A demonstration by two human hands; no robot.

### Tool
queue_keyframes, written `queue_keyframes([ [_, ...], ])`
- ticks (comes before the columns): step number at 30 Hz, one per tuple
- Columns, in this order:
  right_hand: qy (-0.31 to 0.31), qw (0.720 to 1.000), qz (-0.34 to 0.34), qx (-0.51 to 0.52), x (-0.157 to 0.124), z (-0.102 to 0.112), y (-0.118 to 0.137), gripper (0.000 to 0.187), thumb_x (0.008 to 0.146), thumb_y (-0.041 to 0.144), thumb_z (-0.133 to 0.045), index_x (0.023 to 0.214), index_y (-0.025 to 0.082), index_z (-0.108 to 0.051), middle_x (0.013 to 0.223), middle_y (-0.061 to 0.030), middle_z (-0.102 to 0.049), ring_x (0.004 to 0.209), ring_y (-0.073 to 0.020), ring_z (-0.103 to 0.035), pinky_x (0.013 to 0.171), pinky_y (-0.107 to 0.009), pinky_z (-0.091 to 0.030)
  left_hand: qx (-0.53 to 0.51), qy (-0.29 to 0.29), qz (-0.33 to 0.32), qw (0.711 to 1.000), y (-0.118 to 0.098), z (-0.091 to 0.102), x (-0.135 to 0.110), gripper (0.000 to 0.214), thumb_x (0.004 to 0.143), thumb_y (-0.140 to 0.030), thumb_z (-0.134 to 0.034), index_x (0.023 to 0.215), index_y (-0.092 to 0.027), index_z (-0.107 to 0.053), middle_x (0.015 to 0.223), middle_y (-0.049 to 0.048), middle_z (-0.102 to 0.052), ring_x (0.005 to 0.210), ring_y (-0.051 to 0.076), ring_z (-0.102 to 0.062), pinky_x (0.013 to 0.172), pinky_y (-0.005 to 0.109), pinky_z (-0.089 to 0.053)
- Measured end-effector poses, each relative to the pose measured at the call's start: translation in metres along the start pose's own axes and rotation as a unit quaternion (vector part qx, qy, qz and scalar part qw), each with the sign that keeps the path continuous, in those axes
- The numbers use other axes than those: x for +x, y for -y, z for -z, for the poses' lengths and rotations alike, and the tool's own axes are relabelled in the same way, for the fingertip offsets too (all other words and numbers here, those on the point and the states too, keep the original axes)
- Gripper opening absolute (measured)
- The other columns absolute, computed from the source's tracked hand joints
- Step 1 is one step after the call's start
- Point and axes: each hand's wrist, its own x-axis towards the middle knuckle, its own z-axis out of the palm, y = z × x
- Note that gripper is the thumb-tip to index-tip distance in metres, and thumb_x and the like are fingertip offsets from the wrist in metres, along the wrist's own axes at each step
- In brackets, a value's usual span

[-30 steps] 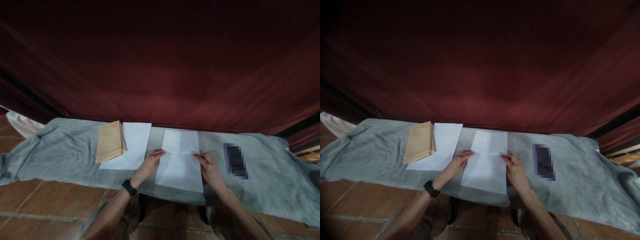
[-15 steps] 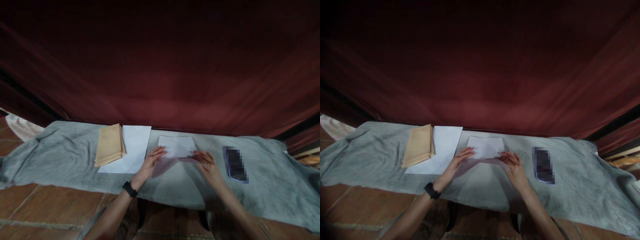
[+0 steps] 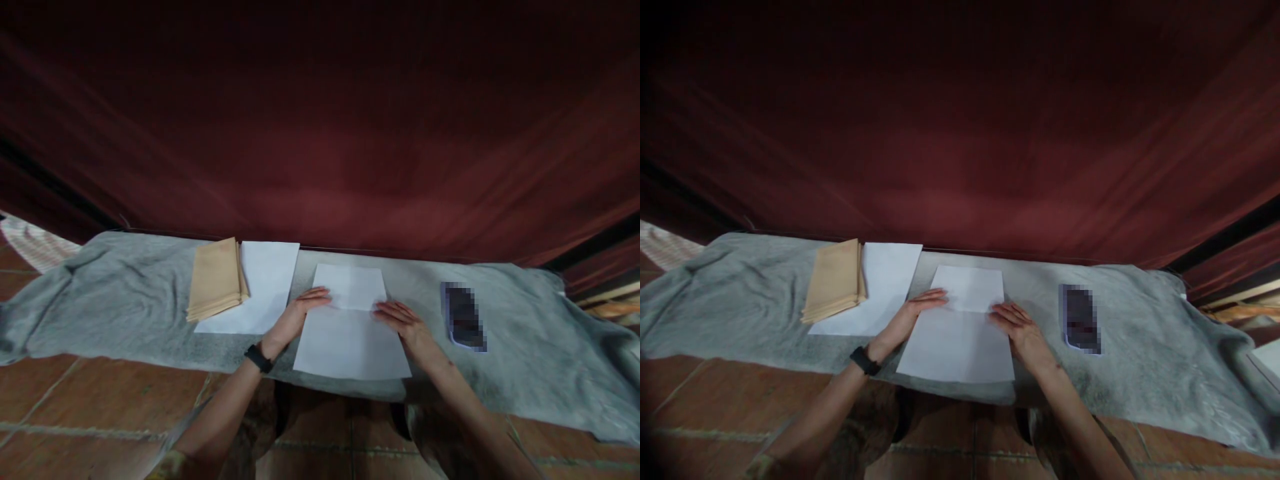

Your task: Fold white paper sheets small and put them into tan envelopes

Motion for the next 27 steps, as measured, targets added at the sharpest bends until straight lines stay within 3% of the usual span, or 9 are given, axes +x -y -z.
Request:
queue_keyframes([
  [3, -0.042, 0.994, -0.030, 0.092, 0.003, 0.015, 0.002, 0.046, 0.096, 0.022, -0.051, 0.138, 0.028, -0.065, 0.138, -0.0063, -0.069, 0.130, -0.0245, -0.062, 0.116, -0.048, -0.047, 0.002, -0.045, -0.005, 0.999, -0.014, 0.006, 0.005, 0.021, 0.092, -0.030, -0.064, 0.104, -0.025, -0.080, 0.117, 0.0072, -0.078, 0.116, 0.025, -0.068, 0.109, 0.046, -0.048],
  [5, -0.100, 0.982, -0.073, 0.140, 0.007, 0.023, 0.008, 0.036, 0.098, 0.035, -0.053, 0.127, 0.025, -0.074, 0.125, -0.0080, -0.075, 0.120, -0.0274, -0.068, 0.108, -0.047, -0.052, 0.006, -0.099, 0.006, 0.995, -0.024, 0.009, 0.009, 0.016, 0.088, -0.035, -0.070, 0.094, -0.023, -0.080, 0.104, 0.0070, -0.079, 0.104, 0.025, -0.070, 0.102, 0.043, -0.050],
  [8, -0.223, 0.939, -0.188, 0.182, 0.016, 0.033, 0.022, 0.036, 0.094, 0.051, -0.061, 0.093, 0.021, -0.082, 0.091, -0.0064, -0.080, 0.089, -0.0266, -0.073, 0.084, -0.039, -0.059, -0.001, -0.197, 0.055, 0.979, -0.042, 0.009, 0.015, 0.025, 0.084, -0.044, -0.075, 0.076, -0.020, -0.075, 0.083, 0.0036, -0.075, 0.085, 0.022, -0.068, 0.084, 0.034, -0.053],
  [10, -0.288, 0.903, -0.241, 0.209, 0.023, 0.040, 0.031, 0.039, 0.088, 0.056, -0.069, 0.081, 0.020, -0.080, 0.075, -0.0035, -0.077, 0.073, -0.0221, -0.069, 0.070, -0.033, -0.056, -0.033, -0.236, 0.087, 0.967, -0.055, 0.008, 0.020, 0.033, 0.081, -0.049, -0.076, 0.069, -0.019, -0.069, 0.071, 0.0003, -0.068, 0.073, 0.017, -0.062, 0.072, 0.028, -0.050],
  [14, -0.377, 0.837, -0.268, 0.292, 0.036, 0.050, 0.038, 0.037, 0.084, 0.055, -0.074, 0.091, 0.019, -0.079, 0.080, -0.0025, -0.076, 0.074, -0.0183, -0.064, 0.069, -0.029, -0.051, -0.139, -0.256, 0.102, 0.951, -0.077, 0.006, 0.030, 0.042, 0.079, -0.055, -0.076, 0.068, -0.018, -0.060, 0.063, -0.0037, -0.056, 0.063, 0.011, -0.051, 0.061, 0.022, -0.042],
  [17, -0.373, 0.809, -0.287, 0.352, 0.045, 0.045, 0.033, 0.040, 0.083, 0.057, -0.072, 0.095, 0.018, -0.077, 0.087, -0.0035, -0.076, 0.076, -0.0183, -0.064, 0.070, -0.030, -0.051, -0.199, -0.234, 0.123, 0.944, -0.077, 0.000, 0.035, 0.044, 0.077, -0.059, -0.075, 0.072, -0.019, -0.059, 0.064, -0.0046, -0.055, 0.060, 0.010, -0.047, 0.056, 0.020, -0.038],
  [19, -0.332, 0.814, -0.307, 0.364, 0.050, 0.036, 0.025, 0.044, 0.082, 0.061, -0.070, 0.091, 0.017, -0.075, 0.081, -0.0023, -0.074, 0.070, -0.0176, -0.062, 0.065, -0.029, -0.049, -0.210, -0.221, 0.154, 0.940, -0.066, -0.007, 0.038, 0.045, 0.076, -0.061, -0.074, 0.073, -0.019, -0.060, 0.064, -0.0046, -0.055, 0.058, 0.010, -0.047, 0.054, 0.021, -0.037],
  [22, -0.269, 0.850, -0.328, 0.312, 0.054, 0.019, 0.011, 0.050, 0.084, 0.066, -0.062, 0.077, 0.018, -0.069, 0.063, 0.0013, -0.064, 0.057, -0.0153, -0.053, 0.054, -0.026, -0.040, -0.153, -0.214, 0.205, 0.943, -0.041, -0.021, 0.039, 0.043, 0.079, -0.060, -0.069, 0.067, -0.020, -0.057, 0.058, -0.0051, -0.051, 0.057, 0.012, -0.048, 0.053, 0.022, -0.035],
  [27, -0.147, 0.921, -0.355, 0.073, 0.058, -0.005, -0.001, 0.037, 0.096, 0.046, -0.047, 0.079, 0.020, -0.067, 0.066, -0.0018, -0.067, 0.062, -0.0170, -0.060, 0.057, -0.026, -0.040, 0.080, -0.161, 0.289, 0.940, -0.020, -0.038, 0.035, 0.028, 0.089, -0.038, -0.062, 0.067, -0.021, -0.058, 0.058, -0.0043, -0.054, 0.060, 0.014, -0.053, 0.056, 0.024, -0.032],
])
